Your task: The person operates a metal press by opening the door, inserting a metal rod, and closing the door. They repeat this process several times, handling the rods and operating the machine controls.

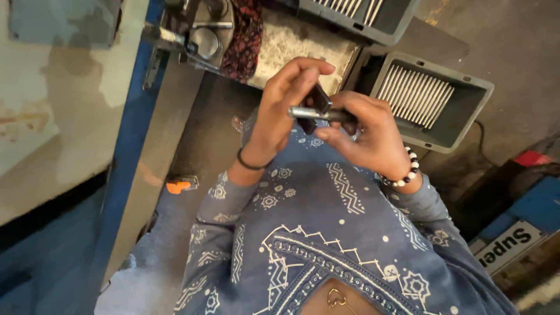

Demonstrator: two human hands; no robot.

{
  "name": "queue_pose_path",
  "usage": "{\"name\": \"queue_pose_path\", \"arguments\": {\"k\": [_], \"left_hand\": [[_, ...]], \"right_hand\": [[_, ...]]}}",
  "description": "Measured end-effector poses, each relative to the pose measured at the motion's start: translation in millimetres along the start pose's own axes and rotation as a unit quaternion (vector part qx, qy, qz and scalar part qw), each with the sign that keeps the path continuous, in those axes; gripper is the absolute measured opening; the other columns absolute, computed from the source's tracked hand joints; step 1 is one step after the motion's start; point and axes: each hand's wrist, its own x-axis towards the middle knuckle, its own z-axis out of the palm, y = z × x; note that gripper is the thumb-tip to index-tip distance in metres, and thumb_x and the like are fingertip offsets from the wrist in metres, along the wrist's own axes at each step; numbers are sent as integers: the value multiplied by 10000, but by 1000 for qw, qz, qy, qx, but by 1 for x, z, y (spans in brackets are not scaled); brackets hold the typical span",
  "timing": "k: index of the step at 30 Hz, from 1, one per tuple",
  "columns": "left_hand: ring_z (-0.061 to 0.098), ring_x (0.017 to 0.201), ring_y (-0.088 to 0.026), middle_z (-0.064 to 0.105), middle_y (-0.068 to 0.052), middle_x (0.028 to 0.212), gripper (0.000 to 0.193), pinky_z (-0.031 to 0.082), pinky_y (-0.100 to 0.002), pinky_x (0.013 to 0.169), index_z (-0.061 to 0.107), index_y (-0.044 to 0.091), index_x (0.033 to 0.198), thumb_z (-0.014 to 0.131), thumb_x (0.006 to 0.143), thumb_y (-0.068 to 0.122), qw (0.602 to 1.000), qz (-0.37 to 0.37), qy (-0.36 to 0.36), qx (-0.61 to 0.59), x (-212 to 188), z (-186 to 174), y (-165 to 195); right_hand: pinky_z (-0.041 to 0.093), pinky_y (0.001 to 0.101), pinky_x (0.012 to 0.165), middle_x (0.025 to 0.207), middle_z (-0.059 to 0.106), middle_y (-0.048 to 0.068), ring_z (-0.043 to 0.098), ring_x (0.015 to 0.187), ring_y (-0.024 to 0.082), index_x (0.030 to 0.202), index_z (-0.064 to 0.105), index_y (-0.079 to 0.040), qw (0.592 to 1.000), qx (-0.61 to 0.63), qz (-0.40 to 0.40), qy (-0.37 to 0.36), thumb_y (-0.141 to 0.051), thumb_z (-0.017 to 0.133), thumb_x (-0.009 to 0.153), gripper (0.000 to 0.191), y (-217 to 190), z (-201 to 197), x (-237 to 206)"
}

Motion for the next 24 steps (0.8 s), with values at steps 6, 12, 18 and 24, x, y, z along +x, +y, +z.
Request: {"name": "queue_pose_path", "arguments": {"k": [6, 12, 18, 24], "left_hand": [[517, 677, -10, 617, 34, 899, 227, 390, -203, 568, 627, 43, 1002, 619, 1074, 258, 999, 16, 22, -33, 10, -14, -41], [395, 581, 10, 509, 66, 746, 247, 282, -187, 498, 598, 79, 935, 614, 1090, 270, 994, 27, 97, -38, 22, -27, -48], [432, 623, -54, 520, 29, 736, 296, 306, -262, 547, 609, 62, 1026, 544, 1162, 317, 997, 6, 52, -48, 16, -24, -46], [336, 471, -19, 441, 66, 621, 303, 223, -229, 409, 626, 74, 1021, 531, 1107, 348, 997, -4, 26, -75, 16, -19, -39]], "right_hand": [[341, 324, 503, 637, 446, 55, 457, 533, 173, 796, 617, 1, 998, -54, 9, -28, -208, 916, 804, 365, 17, 21, 4], [341, 331, 516, 649, 466, 55, 486, 523, 189, 714, 504, -41, 995, -46, -50, 71, -73, 802, 968, 393, 20, 36, -10], [453, 427, 684, 902, 569, 150, 576, 789, 335, 1056, 642, 28, 981, -142, -111, 67, -39, 728, 936, 162, 13, 25, 2], [503, 408, 757, 997, 614, 153, 629, 864, 317, 1105, 657, 33, 981, -139, -97, 98, -16, 747, 964, 175, 6, 35, 5]]}}
